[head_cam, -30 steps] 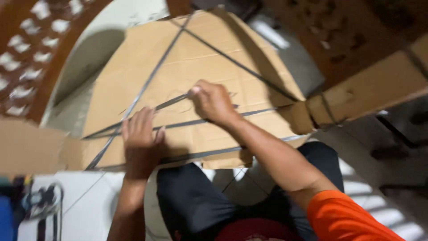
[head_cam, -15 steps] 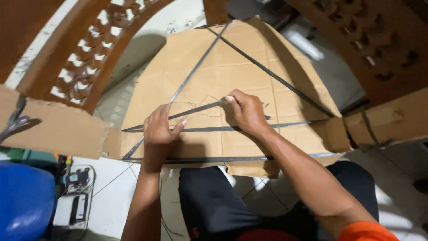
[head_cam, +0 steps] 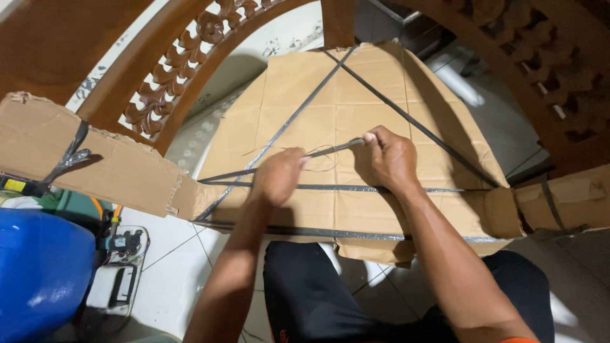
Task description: Wrap a wooden chair with cardboard and secure it with plastic straps.
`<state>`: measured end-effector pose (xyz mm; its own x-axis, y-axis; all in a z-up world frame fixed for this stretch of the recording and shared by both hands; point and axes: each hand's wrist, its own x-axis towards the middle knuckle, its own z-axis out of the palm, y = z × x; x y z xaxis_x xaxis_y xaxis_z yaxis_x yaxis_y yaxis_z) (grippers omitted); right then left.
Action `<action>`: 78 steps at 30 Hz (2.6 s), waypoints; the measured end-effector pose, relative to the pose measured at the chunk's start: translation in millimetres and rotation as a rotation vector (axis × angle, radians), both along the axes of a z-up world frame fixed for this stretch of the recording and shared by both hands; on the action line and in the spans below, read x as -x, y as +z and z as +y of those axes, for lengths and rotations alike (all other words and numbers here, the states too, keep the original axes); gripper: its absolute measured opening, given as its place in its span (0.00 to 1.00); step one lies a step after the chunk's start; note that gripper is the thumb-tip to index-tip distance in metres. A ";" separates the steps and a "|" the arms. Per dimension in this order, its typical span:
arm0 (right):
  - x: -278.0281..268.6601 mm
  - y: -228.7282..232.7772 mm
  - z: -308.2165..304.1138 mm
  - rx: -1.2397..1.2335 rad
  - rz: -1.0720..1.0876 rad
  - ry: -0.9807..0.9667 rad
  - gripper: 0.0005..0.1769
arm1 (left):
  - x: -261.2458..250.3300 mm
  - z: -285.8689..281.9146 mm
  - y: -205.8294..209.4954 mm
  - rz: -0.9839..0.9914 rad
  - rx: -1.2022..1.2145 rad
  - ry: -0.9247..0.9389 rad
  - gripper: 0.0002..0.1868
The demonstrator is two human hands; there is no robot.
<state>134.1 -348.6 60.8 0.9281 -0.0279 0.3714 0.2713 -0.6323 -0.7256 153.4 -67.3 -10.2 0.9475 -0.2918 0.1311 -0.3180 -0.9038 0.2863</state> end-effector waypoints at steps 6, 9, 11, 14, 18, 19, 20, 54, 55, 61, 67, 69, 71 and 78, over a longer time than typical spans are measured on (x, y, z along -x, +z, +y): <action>-9.2 -5.7 -16.9 0.015 0.040 -0.091 0.08 | 40.4 -82.0 134.2 0.150 0.083 -0.142 0.14; -17.8 -17.5 -20.7 -0.067 0.071 -0.097 0.08 | 21.3 -117.2 119.1 0.126 0.117 -0.154 0.12; -24.8 -31.8 -20.9 -0.157 0.092 -0.078 0.10 | 6.8 -133.9 102.2 0.065 0.100 -0.153 0.11; -32.8 -45.6 -24.0 -0.451 0.004 0.000 0.12 | 6.8 -154.8 119.5 0.132 0.215 -0.126 0.16; -35.6 -41.9 -24.9 -0.731 0.056 0.027 0.12 | 2.7 -179.0 136.0 0.091 0.322 -0.079 0.15; -34.6 -40.0 -20.0 -0.755 0.065 0.048 0.12 | -5.1 -185.2 130.6 0.061 0.362 -0.055 0.16; -35.9 -39.3 -17.1 -0.780 0.073 0.072 0.12 | -5.2 -187.8 134.1 0.054 0.364 -0.045 0.16; -39.5 -51.5 -15.1 -1.270 0.359 0.136 0.21 | 20.6 -75.6 96.9 0.259 0.385 0.102 0.11; -42.3 -51.2 -17.6 -1.267 0.369 0.099 0.21 | 15.8 -75.1 86.0 0.274 0.424 0.153 0.09; -33.3 -31.9 -37.5 -0.738 -0.262 -0.430 0.05 | 19.2 -77.0 90.0 0.291 0.496 0.222 0.10; -3.7 55.7 25.2 0.509 -0.329 0.180 0.36 | 9.1 -76.0 72.0 0.309 0.444 0.203 0.12; -4.6 41.9 26.2 0.576 -0.161 0.298 0.33 | 11.4 -76.1 71.8 0.322 0.434 0.225 0.11; -4.6 39.9 24.9 0.641 0.008 0.421 0.30 | 14.9 -75.1 79.7 0.332 0.428 0.251 0.10; -25.3 14.4 -20.1 0.413 0.290 0.192 0.15 | 19.7 -86.2 101.8 0.338 0.438 0.165 0.12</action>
